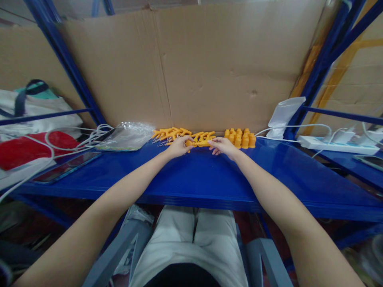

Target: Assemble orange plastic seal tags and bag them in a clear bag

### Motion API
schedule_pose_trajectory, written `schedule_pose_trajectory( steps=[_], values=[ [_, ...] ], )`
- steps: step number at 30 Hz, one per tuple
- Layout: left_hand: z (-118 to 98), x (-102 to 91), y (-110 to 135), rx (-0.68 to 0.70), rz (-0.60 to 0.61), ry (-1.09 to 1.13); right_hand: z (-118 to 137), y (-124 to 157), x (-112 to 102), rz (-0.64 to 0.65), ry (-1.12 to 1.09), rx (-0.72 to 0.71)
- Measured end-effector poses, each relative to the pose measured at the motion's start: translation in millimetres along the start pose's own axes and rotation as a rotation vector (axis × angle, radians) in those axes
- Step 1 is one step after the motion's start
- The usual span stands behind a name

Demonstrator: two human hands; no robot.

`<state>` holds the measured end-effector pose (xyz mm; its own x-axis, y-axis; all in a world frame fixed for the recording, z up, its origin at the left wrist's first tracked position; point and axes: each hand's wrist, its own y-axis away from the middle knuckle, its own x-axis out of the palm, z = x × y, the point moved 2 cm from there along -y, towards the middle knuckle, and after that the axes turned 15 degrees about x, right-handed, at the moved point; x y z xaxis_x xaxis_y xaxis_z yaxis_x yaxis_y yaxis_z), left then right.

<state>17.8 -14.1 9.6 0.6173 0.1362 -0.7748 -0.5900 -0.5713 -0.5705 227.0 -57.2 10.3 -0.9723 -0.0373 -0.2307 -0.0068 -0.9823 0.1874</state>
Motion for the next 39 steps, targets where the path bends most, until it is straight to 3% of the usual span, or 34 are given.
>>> schedule_pose_trajectory(
  steps=[6,9,16,21,26,30,35,39],
  values=[
    [0.6,1.5,1.2,-0.019,0.025,0.012,-1.7,-2.0,-0.2,0.008,-0.001,-0.001],
    [0.6,1.8,1.2,-0.011,0.018,0.048,-1.6,-6.2,-2.1,-0.048,-0.013,-0.054],
    [5.3,2.2,0.4,0.078,-0.063,0.012,2.2,-15.4,-18.3,-0.428,0.146,-0.385],
    [18.8,11.0,2.8,0.086,0.094,-0.095,3.3,-10.3,-20.8,-0.646,0.537,-0.556],
    [24.4,19.4,3.7,0.036,0.244,-0.125,2.1,-9.1,-9.4,-0.717,0.883,-0.52],
    [26.8,23.0,2.8,0.051,0.254,-0.113,1.5,-11.0,-6.1,-0.752,1.081,-0.47],
    [32.7,26.0,3.3,0.045,0.288,-0.108,-4.5,-17.2,-9.1,-0.806,1.202,-0.44],
    [31.4,26.1,3.4,0.009,0.296,-0.126,-10.4,-23.8,-9.7,-0.778,1.243,-0.417]
  ],
)
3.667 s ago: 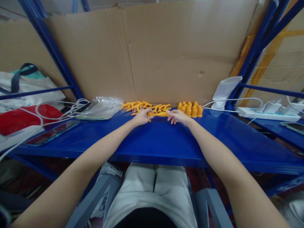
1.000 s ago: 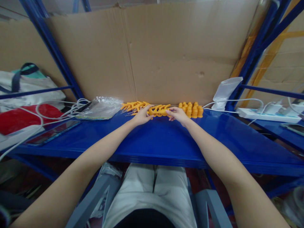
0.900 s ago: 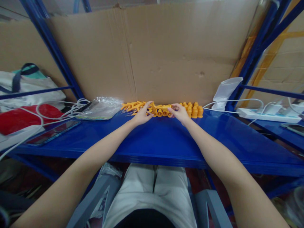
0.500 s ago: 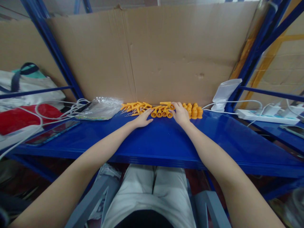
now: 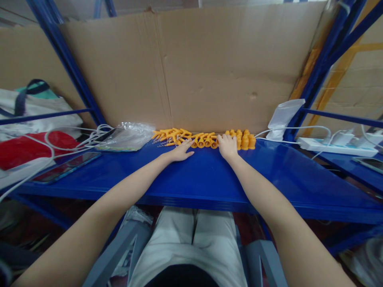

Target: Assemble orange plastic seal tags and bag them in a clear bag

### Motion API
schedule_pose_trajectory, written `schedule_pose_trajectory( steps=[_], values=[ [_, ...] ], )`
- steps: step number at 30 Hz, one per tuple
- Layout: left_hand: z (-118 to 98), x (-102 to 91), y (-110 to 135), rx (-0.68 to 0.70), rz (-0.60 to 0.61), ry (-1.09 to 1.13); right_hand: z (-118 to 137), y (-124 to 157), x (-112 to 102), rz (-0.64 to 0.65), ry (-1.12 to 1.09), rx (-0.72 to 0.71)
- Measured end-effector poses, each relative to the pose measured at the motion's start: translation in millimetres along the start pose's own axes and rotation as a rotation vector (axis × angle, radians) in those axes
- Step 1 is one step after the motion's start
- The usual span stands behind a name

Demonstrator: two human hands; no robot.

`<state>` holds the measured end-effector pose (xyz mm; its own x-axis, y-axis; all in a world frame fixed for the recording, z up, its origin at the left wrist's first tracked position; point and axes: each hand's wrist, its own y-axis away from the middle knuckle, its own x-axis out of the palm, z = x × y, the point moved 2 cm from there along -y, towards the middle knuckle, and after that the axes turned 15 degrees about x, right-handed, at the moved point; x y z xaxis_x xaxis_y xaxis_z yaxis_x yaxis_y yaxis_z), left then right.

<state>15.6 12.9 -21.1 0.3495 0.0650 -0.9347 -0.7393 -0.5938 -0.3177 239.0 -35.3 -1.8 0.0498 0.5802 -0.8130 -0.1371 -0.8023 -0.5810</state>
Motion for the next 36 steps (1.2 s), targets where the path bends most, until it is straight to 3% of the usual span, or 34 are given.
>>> schedule_pose_trajectory(
  steps=[6,17,22,30,36],
  values=[
    [-4.6,-1.0,0.1,-0.05,0.014,-0.023,-3.4,-2.2,8.0,0.11,0.001,0.02],
    [-17.5,-18.3,2.1,-0.066,-0.157,-0.19,-9.9,-6.6,25.2,0.332,-0.179,0.086],
    [-17.8,-18.4,1.7,-0.05,-0.15,-0.213,-9.0,-5.9,27.3,0.399,-0.235,0.117],
    [-13.5,-11.4,2.4,-0.031,-0.114,-0.199,-12.1,-1.6,15.1,0.485,-0.103,0.11],
    [-15.3,-12.1,1.6,-0.006,-0.145,-0.2,1.9,11.4,-15.0,0.588,0.043,0.133]
  ],
)
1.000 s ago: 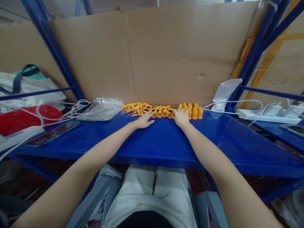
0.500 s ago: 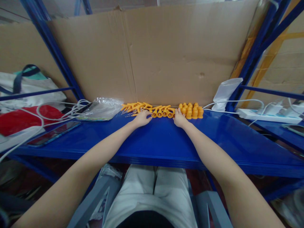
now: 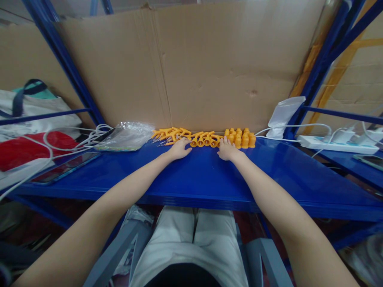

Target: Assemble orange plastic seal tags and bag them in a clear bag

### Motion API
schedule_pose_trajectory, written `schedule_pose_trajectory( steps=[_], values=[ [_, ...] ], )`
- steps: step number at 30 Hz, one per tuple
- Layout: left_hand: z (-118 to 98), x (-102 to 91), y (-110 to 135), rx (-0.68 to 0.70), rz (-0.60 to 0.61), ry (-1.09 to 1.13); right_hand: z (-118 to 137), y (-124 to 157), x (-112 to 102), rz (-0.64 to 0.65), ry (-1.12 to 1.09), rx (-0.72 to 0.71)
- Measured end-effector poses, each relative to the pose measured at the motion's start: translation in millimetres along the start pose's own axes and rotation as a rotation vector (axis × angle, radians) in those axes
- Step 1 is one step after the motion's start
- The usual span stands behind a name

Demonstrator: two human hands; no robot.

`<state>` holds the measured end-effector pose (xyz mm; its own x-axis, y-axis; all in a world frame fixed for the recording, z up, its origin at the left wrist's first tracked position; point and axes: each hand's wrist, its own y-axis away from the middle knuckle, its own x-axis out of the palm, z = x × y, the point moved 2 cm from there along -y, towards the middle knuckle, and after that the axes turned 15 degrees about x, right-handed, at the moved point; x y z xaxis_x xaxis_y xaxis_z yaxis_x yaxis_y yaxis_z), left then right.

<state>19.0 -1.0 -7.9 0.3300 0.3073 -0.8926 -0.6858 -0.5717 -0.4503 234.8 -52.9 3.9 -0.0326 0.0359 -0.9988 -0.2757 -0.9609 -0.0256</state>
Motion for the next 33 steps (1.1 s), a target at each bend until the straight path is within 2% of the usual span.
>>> schedule_pose_trajectory(
  steps=[5,14,20,27,33],
  values=[
    [-5.5,-1.2,0.3,0.019,0.029,0.032,6.7,11.6,-4.0,0.04,0.035,-0.038],
    [-9.2,4.1,-0.8,-0.003,0.174,0.06,6.9,7.2,-0.4,0.082,0.035,-0.066],
    [-1.8,14.9,-0.9,-0.005,0.257,0.111,2.4,-3.8,6.6,0.064,-0.024,-0.108],
    [1.5,20.1,-2.5,-0.011,0.242,0.136,2.8,-7.4,8.9,0.049,-0.018,-0.094],
    [13.4,4.9,-4.0,0.029,0.123,0.065,3.3,-5.1,7.0,0.059,-0.026,-0.089]
  ],
)
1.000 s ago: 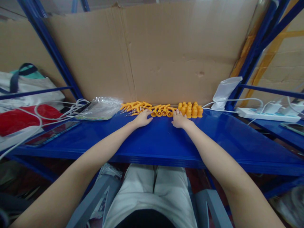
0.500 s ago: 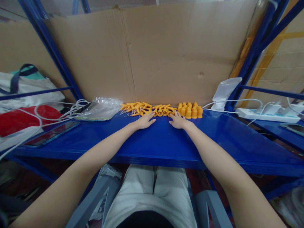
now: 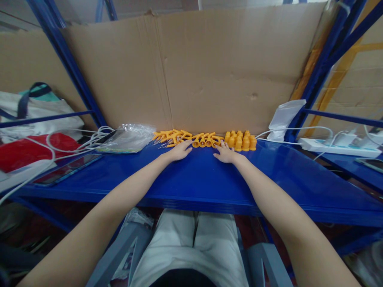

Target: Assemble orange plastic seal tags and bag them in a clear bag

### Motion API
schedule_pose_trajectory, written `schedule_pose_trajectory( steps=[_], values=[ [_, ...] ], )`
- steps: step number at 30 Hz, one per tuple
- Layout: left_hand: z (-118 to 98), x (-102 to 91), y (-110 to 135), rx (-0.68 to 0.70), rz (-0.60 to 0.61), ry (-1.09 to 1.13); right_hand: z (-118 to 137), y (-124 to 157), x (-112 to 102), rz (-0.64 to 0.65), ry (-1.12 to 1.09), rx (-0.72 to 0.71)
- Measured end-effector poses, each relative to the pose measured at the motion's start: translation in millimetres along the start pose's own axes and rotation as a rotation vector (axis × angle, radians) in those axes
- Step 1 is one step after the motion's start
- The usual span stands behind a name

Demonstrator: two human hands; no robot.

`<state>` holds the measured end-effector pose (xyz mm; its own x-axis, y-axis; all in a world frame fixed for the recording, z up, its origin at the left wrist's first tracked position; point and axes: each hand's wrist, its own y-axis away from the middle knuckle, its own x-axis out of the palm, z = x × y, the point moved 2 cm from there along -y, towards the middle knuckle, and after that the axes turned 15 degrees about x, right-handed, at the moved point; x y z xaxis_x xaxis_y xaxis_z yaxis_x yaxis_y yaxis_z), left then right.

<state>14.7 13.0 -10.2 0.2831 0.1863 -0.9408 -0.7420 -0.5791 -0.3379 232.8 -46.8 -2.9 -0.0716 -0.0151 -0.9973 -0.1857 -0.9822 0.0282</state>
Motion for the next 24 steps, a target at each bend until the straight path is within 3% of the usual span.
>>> schedule_pose_trajectory(
  steps=[7,24],
  values=[
    [28.3,-3.7,13.0,-0.12,0.198,-0.031,-3.8,-5.2,3.7,-0.019,-0.016,-0.018],
    [33.4,5.9,9.2,-0.203,0.195,-0.072,-0.5,-1.3,1.1,0.001,-0.02,-0.017]
  ],
)
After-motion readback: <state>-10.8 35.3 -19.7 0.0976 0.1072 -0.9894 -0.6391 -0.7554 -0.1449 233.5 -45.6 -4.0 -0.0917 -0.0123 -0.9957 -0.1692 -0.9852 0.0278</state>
